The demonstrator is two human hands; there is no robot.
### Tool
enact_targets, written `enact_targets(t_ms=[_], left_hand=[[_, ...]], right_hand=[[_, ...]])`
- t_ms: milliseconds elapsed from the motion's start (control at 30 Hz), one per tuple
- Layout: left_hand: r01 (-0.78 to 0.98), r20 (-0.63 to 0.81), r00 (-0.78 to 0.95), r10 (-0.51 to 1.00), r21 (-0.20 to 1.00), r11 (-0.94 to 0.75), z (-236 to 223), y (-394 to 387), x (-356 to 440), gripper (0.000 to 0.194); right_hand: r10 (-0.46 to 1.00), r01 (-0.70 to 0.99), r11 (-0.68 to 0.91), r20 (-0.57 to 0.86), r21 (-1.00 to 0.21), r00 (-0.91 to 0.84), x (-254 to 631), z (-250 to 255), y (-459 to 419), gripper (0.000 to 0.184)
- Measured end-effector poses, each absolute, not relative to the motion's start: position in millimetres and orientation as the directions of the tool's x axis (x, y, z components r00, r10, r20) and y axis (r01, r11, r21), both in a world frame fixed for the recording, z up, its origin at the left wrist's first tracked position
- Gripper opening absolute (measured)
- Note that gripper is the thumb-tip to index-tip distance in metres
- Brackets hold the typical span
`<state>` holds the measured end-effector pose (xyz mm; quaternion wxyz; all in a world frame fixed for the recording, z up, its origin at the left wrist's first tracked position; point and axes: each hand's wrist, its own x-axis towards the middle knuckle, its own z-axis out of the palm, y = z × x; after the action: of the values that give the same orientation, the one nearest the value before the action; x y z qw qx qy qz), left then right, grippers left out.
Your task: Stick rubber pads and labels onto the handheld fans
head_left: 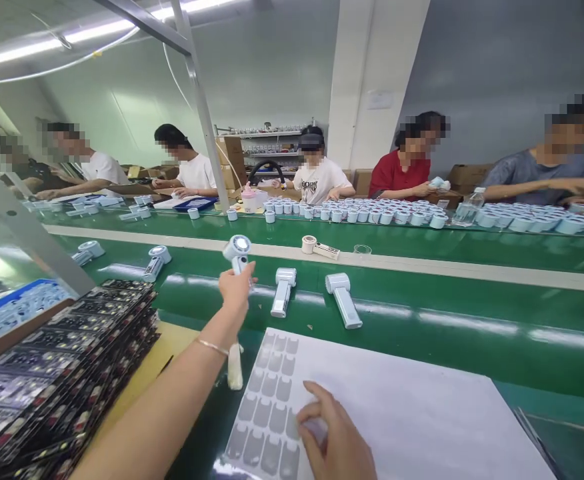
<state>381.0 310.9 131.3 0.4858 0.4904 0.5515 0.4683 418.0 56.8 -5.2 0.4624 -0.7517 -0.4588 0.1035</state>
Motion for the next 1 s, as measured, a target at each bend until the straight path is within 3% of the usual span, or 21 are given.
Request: enact_targets(t_ms=[133, 233, 300, 433, 633, 1000], left_hand=[[-0.218, -0.238, 0.254, 0.937, 0.930, 0.295, 142.4, 222.1, 371.1, 0.031], [-0.280, -0.333, 0.406, 0.851, 0.841, 0.463, 144.0, 167.5, 336.9, 0.030], [-0.274, -0.422, 0.420, 0.803, 0.785, 0.556, 139.6, 145.3, 313.4, 0.024], [-0.387, -0.599, 0.320, 0.734, 0.624, 0.678, 129.9, 120.5, 286.3, 0.016], [-0.547, -0.682, 0.363, 0.635, 0.396, 0.738, 133.3, 95.3, 281.1, 0.016], [-0.563, -0.688, 0.337, 0.643, 0.400, 0.723, 134.1, 83.0, 275.5, 0.012]], right_hand=[[0.821, 0.271, -0.104, 0.071, -0.957, 0.566, 424.5, 24.1, 60.4, 0.030], [0.832, 0.051, -0.048, -0.011, -0.998, 0.554, 429.4, 53.6, 53.4, 0.037], [0.833, -0.025, -0.019, -0.030, -0.999, 0.553, 429.5, 76.2, 43.6, 0.045], [0.895, -0.108, -0.010, -0.057, -0.994, 0.442, 414.8, 113.2, 20.3, 0.052], [0.926, -0.203, -0.042, -0.115, -0.978, 0.359, 376.6, 125.7, 4.1, 0.049], [0.920, -0.201, -0.079, -0.149, -0.976, 0.362, 357.9, 130.5, 3.9, 0.045]])
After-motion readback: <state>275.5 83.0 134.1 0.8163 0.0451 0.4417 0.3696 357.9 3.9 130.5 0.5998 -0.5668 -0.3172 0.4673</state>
